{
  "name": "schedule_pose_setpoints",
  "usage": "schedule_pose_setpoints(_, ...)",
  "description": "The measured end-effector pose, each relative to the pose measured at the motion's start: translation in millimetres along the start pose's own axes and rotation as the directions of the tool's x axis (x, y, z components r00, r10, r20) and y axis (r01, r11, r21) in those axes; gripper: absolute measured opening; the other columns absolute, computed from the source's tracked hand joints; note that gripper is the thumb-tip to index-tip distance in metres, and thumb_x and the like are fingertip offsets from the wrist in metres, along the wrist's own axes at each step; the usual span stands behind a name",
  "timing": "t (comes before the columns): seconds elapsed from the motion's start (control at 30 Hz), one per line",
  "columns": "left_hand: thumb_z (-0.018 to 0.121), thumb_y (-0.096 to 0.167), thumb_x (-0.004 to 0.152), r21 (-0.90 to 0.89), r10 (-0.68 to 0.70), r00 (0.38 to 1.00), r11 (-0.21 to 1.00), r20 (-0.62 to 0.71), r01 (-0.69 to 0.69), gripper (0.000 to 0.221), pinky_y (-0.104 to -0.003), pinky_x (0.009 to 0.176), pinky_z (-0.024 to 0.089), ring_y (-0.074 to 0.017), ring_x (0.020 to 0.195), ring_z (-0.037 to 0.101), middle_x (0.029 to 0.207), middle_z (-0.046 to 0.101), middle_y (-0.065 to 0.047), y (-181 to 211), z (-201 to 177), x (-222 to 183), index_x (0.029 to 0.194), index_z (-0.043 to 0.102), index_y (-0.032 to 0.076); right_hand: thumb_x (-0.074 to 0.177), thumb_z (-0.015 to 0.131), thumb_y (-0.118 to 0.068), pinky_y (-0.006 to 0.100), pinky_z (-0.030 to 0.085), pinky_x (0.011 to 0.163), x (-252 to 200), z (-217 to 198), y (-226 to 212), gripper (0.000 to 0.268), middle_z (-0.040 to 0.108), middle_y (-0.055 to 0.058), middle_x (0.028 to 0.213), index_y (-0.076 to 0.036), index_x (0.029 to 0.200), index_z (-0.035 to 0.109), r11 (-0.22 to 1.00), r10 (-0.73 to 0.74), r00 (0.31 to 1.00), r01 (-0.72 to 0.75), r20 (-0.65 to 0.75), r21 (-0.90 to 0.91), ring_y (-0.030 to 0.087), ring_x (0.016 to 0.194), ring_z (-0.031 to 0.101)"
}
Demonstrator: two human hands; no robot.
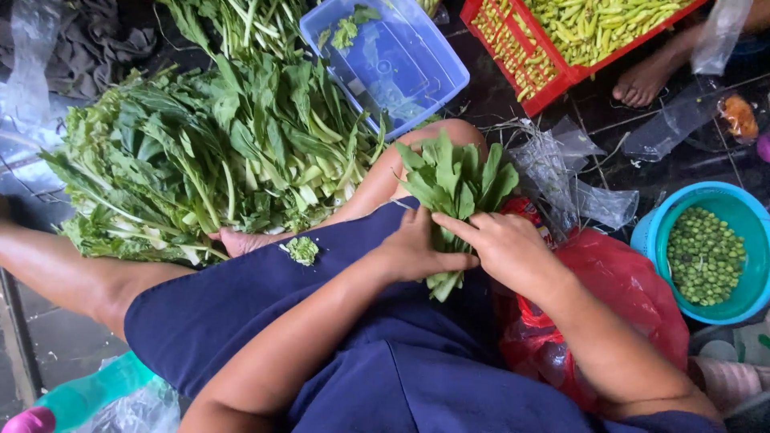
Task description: Gathering mustard greens into bunches and securing them with plastic ties while sitting on the floor.
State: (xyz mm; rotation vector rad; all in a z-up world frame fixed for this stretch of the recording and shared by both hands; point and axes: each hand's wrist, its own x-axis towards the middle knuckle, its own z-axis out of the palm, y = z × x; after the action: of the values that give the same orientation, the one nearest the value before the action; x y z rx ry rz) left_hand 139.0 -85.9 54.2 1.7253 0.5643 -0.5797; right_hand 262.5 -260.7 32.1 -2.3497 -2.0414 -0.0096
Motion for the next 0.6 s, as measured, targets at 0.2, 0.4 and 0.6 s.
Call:
schedule_pose_setpoints(0.2,0.065,0.059,0.08,-0.189,-0.005,0.959,0.981,-0.284,-0.051,0.076,-0.051,0.113,0.044,-0.0378,0.133,0.057,0.133,0.067,-0.019,-54.2,-13.7,10.0,0.135,0.062,0.006,0.089,0.053,-0.01,0.041,0.058,0.068,2.6,-3.8,-2.9,0.066,0.065,0.004,0.076,-0.032,0.151,0.05,0.998,0.068,0.996,-0.068,0.056,0.008,0.026,0.072,0.069)
schedule_pose_setpoints(0.4,0.074,0.051,0.082,-0.45,-0.253,0.875,0.892,-0.413,0.045,0.051,-0.031,0.071,0.061,-0.0171,0.071,0.077,0.081,0.076,-0.007,-129.3,-9.2,97.6,0.105,0.076,0.006,0.09,0.049,-0.012,0.043,0.058,0.069,8.7,-3.6,-2.2,0.065,0.067,0.004,0.078,-0.037,0.15,0.047,0.995,0.091,0.983,-0.095,0.158,0.018,0.026,0.073,0.069)
schedule_pose_setpoints(0.6,0.078,0.04,0.085,-0.521,-0.21,0.85,0.849,-0.483,-0.086,0.028,-0.029,0.066,0.061,-0.0122,0.073,0.073,0.083,0.074,-0.002,-126.4,-1.3,89.4,0.096,0.08,0.015,0.091,0.049,-0.011,0.046,0.059,0.069,10.4,-12.8,-4.7,0.063,0.068,0.009,0.078,-0.036,0.149,0.05,0.987,0.128,0.977,-0.143,0.172,0.072,0.031,0.074,0.071)
